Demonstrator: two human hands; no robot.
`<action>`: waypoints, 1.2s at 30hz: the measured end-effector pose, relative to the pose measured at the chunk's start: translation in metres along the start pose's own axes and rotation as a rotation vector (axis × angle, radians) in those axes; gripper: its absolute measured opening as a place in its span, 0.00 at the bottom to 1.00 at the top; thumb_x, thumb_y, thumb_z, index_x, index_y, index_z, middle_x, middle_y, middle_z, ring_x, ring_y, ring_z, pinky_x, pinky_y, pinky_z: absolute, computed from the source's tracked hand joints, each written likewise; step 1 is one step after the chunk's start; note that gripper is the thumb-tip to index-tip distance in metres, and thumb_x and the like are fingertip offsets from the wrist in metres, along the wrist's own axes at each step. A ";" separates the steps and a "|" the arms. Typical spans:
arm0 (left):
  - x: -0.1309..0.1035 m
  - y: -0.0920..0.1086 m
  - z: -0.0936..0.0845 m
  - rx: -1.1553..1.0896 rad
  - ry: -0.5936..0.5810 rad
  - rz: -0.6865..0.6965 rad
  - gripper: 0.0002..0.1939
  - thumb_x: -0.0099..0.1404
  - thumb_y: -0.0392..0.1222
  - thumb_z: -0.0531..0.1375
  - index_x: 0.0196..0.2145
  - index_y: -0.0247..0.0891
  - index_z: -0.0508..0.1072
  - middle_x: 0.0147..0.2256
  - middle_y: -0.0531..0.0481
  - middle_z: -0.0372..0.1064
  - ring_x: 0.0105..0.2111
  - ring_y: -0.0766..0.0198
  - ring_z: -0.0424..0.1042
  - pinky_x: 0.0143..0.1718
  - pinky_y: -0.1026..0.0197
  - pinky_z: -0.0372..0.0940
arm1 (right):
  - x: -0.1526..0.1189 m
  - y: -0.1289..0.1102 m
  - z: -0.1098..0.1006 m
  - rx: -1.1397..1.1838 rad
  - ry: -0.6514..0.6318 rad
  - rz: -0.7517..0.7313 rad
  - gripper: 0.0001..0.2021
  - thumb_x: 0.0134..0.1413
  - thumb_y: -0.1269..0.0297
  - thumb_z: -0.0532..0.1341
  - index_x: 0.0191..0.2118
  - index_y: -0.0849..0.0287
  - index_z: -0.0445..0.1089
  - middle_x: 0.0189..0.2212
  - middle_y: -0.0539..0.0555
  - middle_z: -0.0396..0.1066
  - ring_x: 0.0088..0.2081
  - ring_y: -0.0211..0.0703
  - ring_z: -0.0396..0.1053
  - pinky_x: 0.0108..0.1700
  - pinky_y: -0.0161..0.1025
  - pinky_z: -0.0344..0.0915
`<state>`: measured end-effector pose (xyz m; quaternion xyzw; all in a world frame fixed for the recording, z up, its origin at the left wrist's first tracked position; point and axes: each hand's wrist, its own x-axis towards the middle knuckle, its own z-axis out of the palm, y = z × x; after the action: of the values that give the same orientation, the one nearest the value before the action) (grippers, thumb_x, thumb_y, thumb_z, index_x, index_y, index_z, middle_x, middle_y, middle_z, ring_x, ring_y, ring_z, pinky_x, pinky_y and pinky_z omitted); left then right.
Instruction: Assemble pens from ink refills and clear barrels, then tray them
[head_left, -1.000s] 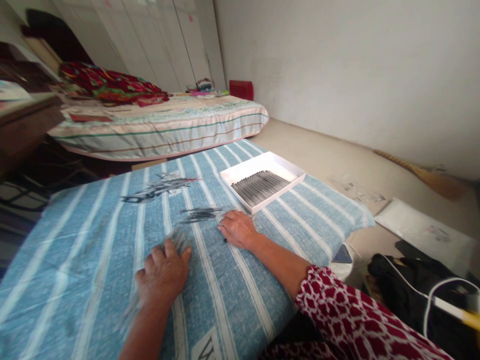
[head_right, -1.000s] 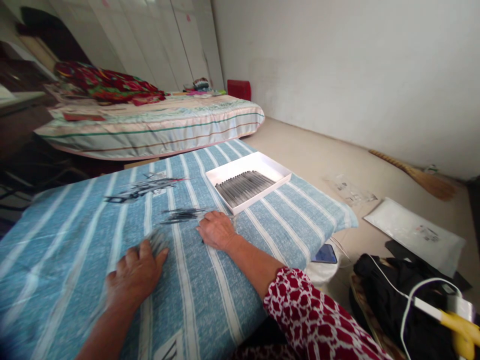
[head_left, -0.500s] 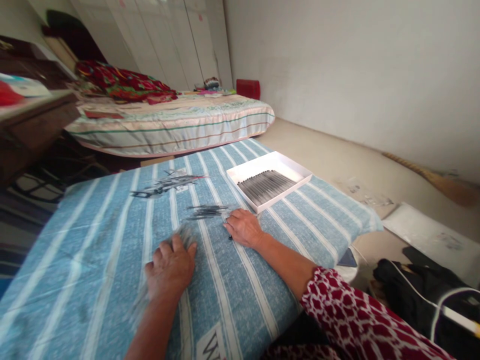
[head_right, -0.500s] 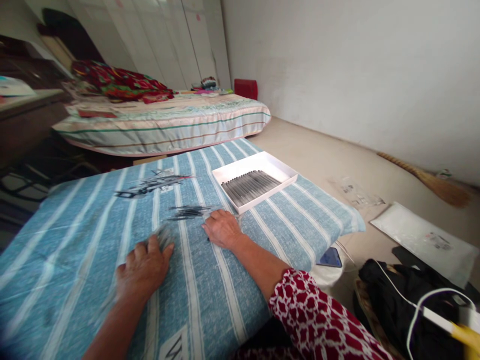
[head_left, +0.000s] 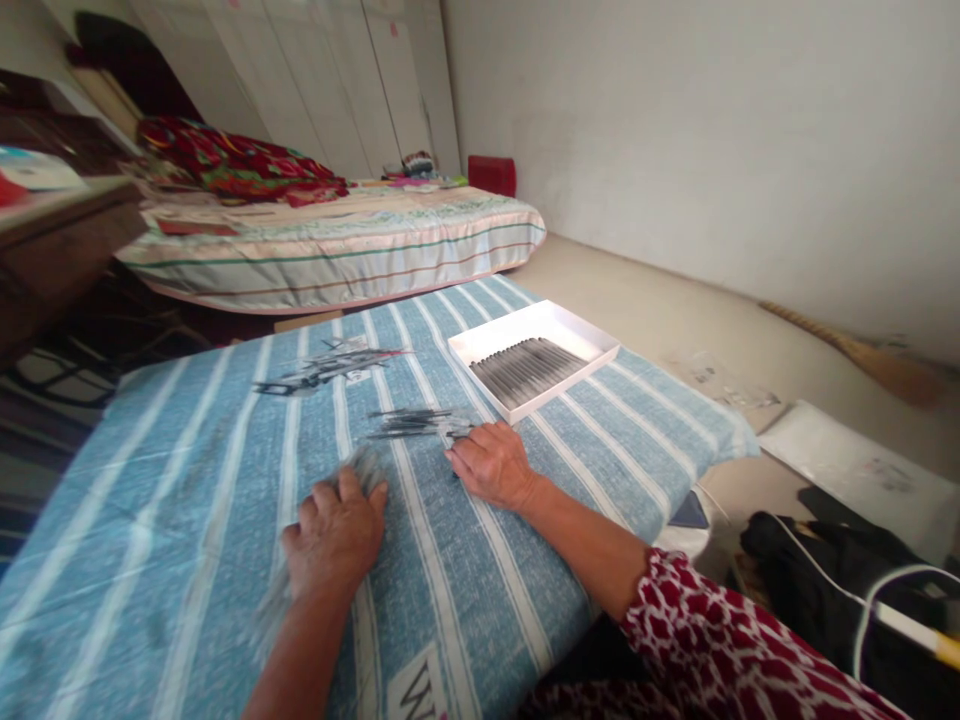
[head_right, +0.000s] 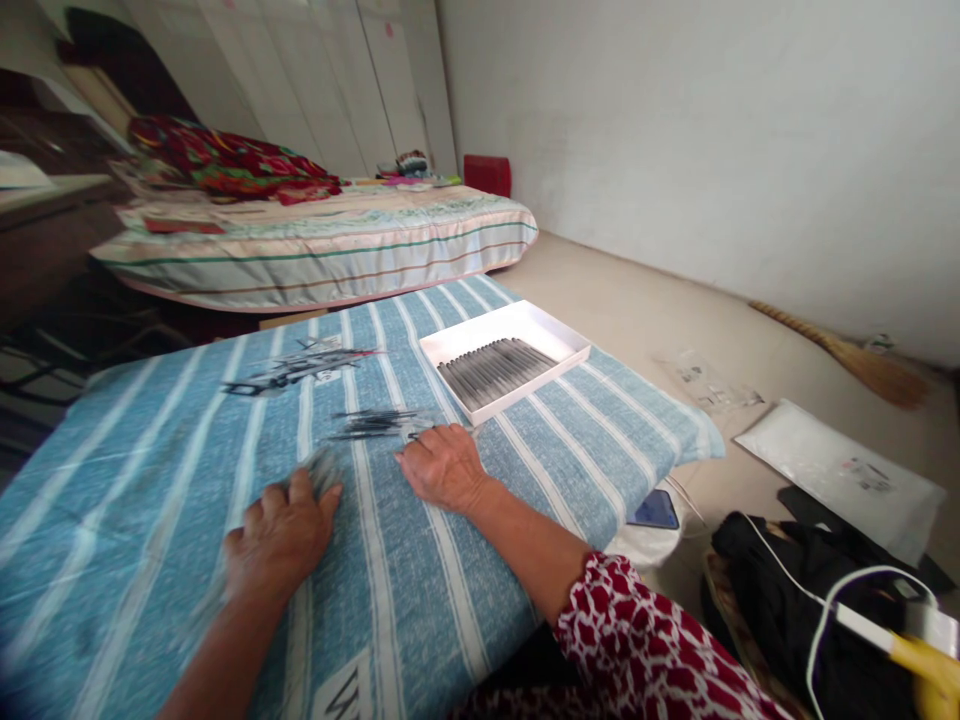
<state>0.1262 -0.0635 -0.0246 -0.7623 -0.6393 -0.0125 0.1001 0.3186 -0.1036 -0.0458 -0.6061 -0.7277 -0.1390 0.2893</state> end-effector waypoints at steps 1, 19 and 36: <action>0.000 0.000 0.000 -0.004 -0.005 -0.002 0.30 0.65 0.53 0.40 0.55 0.28 0.59 0.44 0.31 0.64 0.46 0.41 0.63 0.40 0.45 0.59 | -0.007 -0.003 -0.006 0.009 0.005 0.005 0.19 0.62 0.59 0.47 0.28 0.61 0.69 0.25 0.55 0.68 0.29 0.41 0.63 0.35 0.40 0.55; 0.009 0.007 -0.011 0.042 -0.125 -0.030 0.31 0.66 0.55 0.35 0.56 0.32 0.56 0.48 0.32 0.63 0.48 0.41 0.62 0.42 0.45 0.58 | -0.275 0.064 -0.067 0.068 -0.582 0.954 0.17 0.58 0.62 0.47 0.46 0.56 0.69 0.26 0.57 0.74 0.29 0.46 0.71 0.33 0.39 0.62; 0.011 0.004 -0.007 0.050 -0.161 -0.044 0.32 0.64 0.58 0.35 0.57 0.34 0.55 0.50 0.34 0.60 0.49 0.41 0.61 0.45 0.44 0.58 | -0.300 0.124 -0.006 -0.129 -0.712 1.015 0.27 0.49 0.70 0.53 0.57 0.67 0.56 0.31 0.62 0.72 0.36 0.49 0.71 0.36 0.40 0.63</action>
<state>0.1328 -0.0547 -0.0167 -0.7438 -0.6620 0.0625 0.0673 0.4691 -0.3189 -0.2361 -0.9019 -0.3908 0.1827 0.0219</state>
